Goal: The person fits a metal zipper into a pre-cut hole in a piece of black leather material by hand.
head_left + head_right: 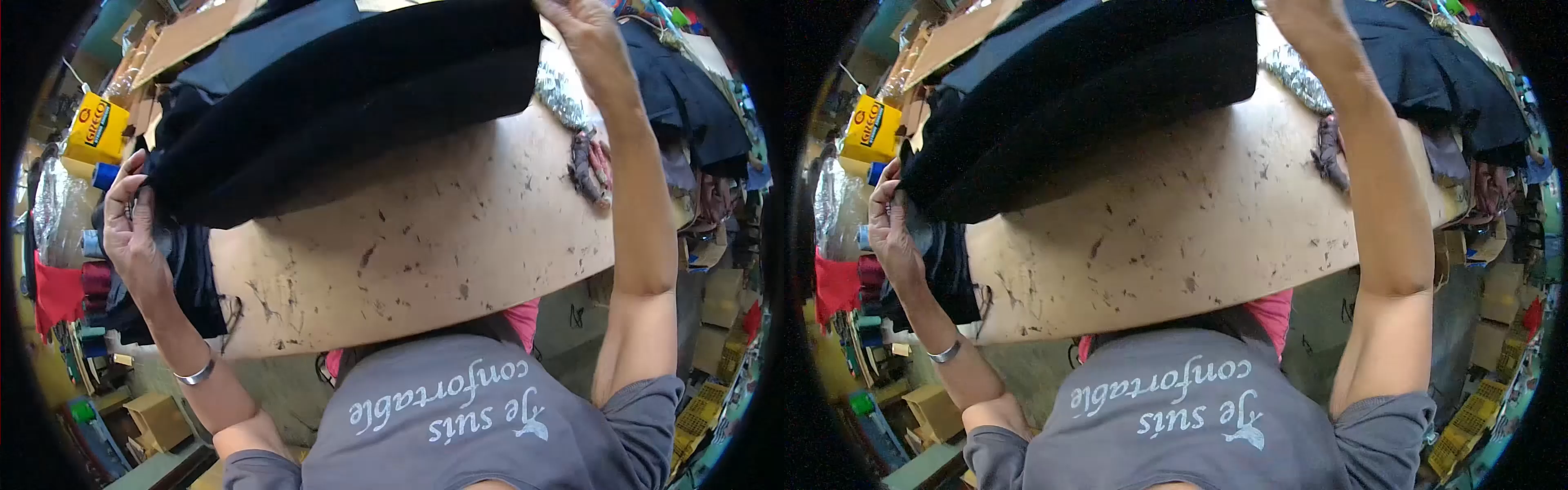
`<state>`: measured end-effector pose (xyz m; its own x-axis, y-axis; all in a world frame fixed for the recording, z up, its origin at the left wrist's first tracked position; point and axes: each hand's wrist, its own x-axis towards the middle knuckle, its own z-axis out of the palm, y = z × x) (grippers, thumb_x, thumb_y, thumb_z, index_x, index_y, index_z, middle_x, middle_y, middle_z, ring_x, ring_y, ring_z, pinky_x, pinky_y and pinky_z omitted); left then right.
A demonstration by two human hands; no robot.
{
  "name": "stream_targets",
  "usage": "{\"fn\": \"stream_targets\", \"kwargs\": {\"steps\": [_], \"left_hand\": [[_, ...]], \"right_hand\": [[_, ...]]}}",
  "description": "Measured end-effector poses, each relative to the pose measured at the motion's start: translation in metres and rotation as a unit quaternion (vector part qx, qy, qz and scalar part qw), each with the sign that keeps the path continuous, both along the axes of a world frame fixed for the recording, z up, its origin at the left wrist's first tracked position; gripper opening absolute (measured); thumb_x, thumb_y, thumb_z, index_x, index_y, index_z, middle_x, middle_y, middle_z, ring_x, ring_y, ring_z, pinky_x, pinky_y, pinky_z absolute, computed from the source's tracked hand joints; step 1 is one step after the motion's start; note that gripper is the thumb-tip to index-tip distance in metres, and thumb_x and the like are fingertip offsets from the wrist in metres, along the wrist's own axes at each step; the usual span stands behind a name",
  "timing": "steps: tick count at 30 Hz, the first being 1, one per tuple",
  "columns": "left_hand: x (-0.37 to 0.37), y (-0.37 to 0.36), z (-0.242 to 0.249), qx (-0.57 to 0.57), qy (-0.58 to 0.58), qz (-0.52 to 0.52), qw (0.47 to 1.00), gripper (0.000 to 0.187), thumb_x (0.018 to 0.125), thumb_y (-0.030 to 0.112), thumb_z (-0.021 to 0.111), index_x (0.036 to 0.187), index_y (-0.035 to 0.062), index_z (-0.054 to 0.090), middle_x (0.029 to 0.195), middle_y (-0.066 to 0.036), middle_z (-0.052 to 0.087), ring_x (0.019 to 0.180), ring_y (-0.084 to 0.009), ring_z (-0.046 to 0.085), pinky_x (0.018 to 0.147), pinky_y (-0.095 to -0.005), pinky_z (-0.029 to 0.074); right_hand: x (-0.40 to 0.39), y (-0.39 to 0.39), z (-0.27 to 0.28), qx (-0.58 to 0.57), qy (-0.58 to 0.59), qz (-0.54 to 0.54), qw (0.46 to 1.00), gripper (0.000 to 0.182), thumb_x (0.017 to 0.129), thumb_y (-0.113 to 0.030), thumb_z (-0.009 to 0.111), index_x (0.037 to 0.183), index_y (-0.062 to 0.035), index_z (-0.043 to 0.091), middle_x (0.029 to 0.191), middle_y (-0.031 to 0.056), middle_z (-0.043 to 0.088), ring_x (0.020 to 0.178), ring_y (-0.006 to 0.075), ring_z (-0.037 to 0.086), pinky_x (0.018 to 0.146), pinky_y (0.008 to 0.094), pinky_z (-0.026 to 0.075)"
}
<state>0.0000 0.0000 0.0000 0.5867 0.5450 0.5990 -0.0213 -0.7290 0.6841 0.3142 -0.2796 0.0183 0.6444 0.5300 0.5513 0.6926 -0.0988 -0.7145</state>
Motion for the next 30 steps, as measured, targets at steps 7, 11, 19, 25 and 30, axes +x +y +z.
{"fn": "stream_targets", "kwargs": {"steps": [7, 11, 19, 25, 30], "left_hand": [[-0.037, 0.036, 0.067, -0.077, -0.145, -0.039, 0.986, 0.024, 0.084, 0.007, 0.049, 0.106, -0.0010, 0.047, 0.101, -0.012, 0.055, 0.095, -0.0169, 0.053, 0.078, -0.0246, 0.044], [-0.061, 0.025, 0.094, 0.060, -0.040, -0.012, 0.997, 0.036, 0.084, 0.019, 0.050, 0.112, -0.0034, 0.046, 0.104, -0.014, 0.054, 0.096, -0.0198, 0.053, 0.081, -0.0295, 0.044], [0.039, 0.023, 0.010, -0.205, 0.199, -0.090, 0.954, 0.016, 0.081, 0.009, 0.051, 0.095, 0.0059, 0.058, 0.065, 0.007, 0.044, 0.055, -0.0004, 0.038, 0.049, -0.0141, 0.030], [0.055, 0.030, -0.022, -0.220, 0.079, -0.097, 0.967, 0.022, 0.080, 0.004, 0.054, 0.102, 0.0014, 0.055, 0.065, 0.009, 0.044, 0.054, 0.0017, 0.035, 0.047, -0.0137, 0.026], [0.058, 0.015, -0.033, -0.150, -0.012, -0.079, 0.985, 0.030, 0.075, -0.002, 0.059, 0.105, -0.0005, 0.052, 0.064, 0.005, 0.049, 0.058, -0.0002, 0.040, 0.052, -0.0130, 0.031]], "right_hand": [[-0.036, -0.010, 0.062, 0.066, -0.146, -0.170, 0.972, 0.009, 0.083, -0.012, 0.049, 0.088, -0.0060, 0.054, 0.071, 0.0010, 0.053, 0.062, 0.0067, 0.049, 0.057, 0.0167, 0.040], [-0.061, -0.018, 0.084, 0.031, -0.163, -0.008, 0.986, 0.015, 0.084, -0.019, 0.047, 0.090, -0.0064, 0.055, 0.072, 0.0031, 0.056, 0.058, 0.0081, 0.051, 0.049, 0.0189, 0.044], [0.061, 0.004, -0.015, -0.145, 0.083, 0.081, 0.982, 0.006, 0.082, -0.011, 0.049, 0.085, -0.0084, 0.054, 0.069, -0.0079, 0.043, 0.062, 0.0017, 0.036, 0.058, 0.0166, 0.030], [0.053, 0.001, -0.024, -0.132, 0.084, 0.067, 0.985, 0.009, 0.080, -0.011, 0.051, 0.087, -0.0056, 0.055, 0.075, -0.0037, 0.048, 0.068, 0.0056, 0.041, 0.062, 0.0193, 0.034], [0.049, -0.002, -0.042, -0.082, 0.128, 0.047, 0.987, 0.011, 0.080, -0.009, 0.050, 0.089, -0.0040, 0.054, 0.073, -0.0056, 0.045, 0.063, 0.0033, 0.036, 0.057, 0.0171, 0.029]]}}
